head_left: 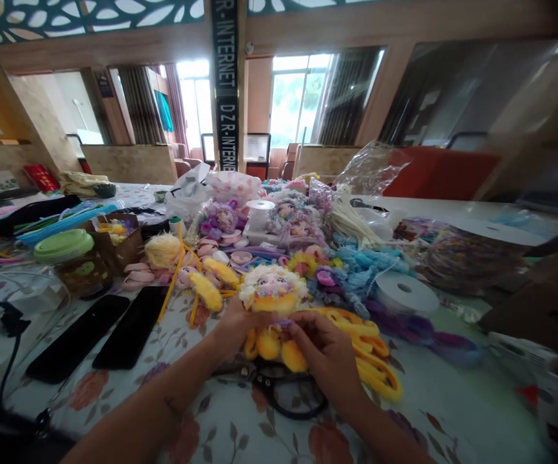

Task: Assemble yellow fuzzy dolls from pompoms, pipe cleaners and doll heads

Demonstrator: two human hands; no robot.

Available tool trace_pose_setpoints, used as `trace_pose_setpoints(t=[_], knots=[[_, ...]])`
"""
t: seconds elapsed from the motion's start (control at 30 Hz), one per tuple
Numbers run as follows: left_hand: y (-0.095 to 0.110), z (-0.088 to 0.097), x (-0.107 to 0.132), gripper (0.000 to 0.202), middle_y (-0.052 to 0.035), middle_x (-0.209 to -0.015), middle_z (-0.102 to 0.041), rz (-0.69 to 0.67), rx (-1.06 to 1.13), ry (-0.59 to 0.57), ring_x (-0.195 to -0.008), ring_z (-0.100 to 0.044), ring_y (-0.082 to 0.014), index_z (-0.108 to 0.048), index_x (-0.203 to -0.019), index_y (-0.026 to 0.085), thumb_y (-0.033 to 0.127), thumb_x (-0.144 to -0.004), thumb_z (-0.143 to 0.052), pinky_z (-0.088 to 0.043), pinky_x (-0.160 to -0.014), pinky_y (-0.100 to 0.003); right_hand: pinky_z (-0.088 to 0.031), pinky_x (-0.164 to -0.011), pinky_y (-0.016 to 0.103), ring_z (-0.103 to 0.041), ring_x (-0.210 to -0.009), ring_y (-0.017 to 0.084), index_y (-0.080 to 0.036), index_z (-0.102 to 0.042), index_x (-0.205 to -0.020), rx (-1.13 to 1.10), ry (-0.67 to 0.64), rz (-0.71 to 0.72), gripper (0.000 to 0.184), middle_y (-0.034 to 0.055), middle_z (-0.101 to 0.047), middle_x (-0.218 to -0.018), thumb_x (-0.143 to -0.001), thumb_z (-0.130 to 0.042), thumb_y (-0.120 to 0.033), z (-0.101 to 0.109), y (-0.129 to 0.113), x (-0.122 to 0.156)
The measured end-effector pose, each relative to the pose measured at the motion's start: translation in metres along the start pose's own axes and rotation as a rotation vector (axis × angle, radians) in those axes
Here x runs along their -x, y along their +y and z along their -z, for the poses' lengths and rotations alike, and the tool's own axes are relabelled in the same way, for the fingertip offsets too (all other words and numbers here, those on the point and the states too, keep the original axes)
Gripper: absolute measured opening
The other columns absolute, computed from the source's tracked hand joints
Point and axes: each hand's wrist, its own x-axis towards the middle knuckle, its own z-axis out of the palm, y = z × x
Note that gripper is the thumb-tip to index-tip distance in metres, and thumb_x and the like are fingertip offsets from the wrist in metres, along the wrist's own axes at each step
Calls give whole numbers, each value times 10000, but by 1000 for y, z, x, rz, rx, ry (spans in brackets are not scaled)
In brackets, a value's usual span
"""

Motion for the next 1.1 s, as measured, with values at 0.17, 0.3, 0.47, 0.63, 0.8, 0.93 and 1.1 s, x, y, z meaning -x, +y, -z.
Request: trace_pose_setpoints(t=[0.17, 0.3, 0.47, 0.63, 0.8, 0.93, 1.1], knots=[[-2, -3, 2, 387, -86, -913, -708, 70, 125, -12, -799, -656, -216, -675, -983, 135, 240, -627, -783, -520, -706, -284, -506, -605, 299, -631, -600, 179, -211, -631, -726, -277, -126, -181, 191, 41, -687, -641, -726, -724, -378, 2, -2, -1], [-2, -3, 4, 308, -71, -871, -712, 153, 176, -36, -774, -653, -214, -682, -959, 140, 230, -672, -746, -520, -697, -292, -497, -600, 306, -626, -603, 183, -210, -648, -732, -302, -206, -203, 164, 35, -677, -639, -734, -720, -358, 5, -8, 0], [-3, -2, 4, 338, -107, -930, -711, 234, 246, -5, -898, -656, -261, -667, -982, 120, 274, -691, -740, -504, -826, -338, -454, -618, 294, -585, -696, 183, -210, -676, -708, -162, -136, -58, 124, 34, -623, -749, -740, -713, -324, 6, -12, -1], [-3, -5, 4, 314, -109, -922, -716, 267, 244, -11, -889, -668, -273, -658, -994, 135, 283, -724, -716, -519, -804, -353, -410, -659, 300, -505, -695, 163, -206, -658, -690, -76, -31, -24, 169, 9, -512, -717, -780, -673, -348, 4, -5, -4], [-3, -8, 3, 353, -127, -970, -713, 341, 311, -68, -992, -641, -292, -674, -1014, 114, 379, -783, -643, -505, -850, -346, -381, -654, 303, -454, -690, 157, -199, -622, -669, -28, -6, -24, 200, 2, -459, -729, -777, -673, -360, 3, -2, -4], [-1, -3, 3, 335, -129, -928, -720, 297, 284, -71, -941, -653, -278, -677, -1016, 89, 293, -750, -674, -495, -854, -354, -381, -685, 310, -464, -738, 171, -203, -619, -656, -47, -103, 48, 194, 11, -457, -747, -785, -667, -338, 6, -5, -6], [1, 1, 4, 342, -106, -942, -712, 194, 161, -71, -830, -652, -223, -696, -953, 100, 119, -616, -751, -493, -807, -334, -389, -773, 328, -496, -852, 199, -212, -648, -672, -66, -225, 120, 141, 33, -502, -814, -776, -682, -301, 10, -2, -7]])
